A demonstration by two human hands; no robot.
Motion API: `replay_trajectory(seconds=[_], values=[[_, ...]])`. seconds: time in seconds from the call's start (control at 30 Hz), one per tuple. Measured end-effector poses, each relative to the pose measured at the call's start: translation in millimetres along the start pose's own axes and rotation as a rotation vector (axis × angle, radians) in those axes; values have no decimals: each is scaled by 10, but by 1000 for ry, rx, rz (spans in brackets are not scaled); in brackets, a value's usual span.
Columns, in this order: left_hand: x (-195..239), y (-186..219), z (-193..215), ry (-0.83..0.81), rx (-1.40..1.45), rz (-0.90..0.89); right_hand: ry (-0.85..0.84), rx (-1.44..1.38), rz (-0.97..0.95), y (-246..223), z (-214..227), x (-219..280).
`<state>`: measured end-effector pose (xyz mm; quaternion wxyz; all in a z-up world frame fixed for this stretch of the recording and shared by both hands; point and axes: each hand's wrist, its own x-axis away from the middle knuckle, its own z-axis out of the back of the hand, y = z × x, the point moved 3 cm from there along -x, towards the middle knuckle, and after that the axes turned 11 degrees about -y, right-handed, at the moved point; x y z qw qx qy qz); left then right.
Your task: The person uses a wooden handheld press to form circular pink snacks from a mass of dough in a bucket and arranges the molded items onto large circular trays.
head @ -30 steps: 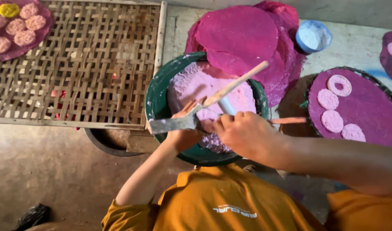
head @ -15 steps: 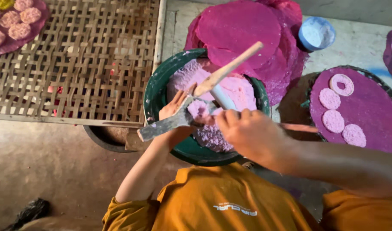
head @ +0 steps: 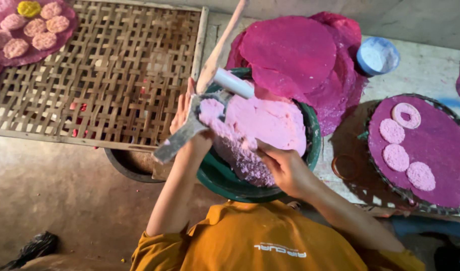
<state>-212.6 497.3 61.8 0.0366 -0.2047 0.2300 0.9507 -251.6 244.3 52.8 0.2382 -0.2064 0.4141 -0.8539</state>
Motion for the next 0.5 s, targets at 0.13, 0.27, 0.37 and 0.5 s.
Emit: replay_trajectory(seconds=[0.13, 0.27, 0.37, 0.5], values=[[-61, 52, -7, -19, 112, 48, 54, -71, -107, 185, 254, -92], [-88, 106, -157, -13, -58, -4, 147, 3, 163, 163, 128, -274], [-142, -231, -260, 89, 409, 160, 55, 8, 137, 200, -34, -133], [-172, -747, -504, 73, 1246, 302, -216, 246, -75, 309, 25, 172]])
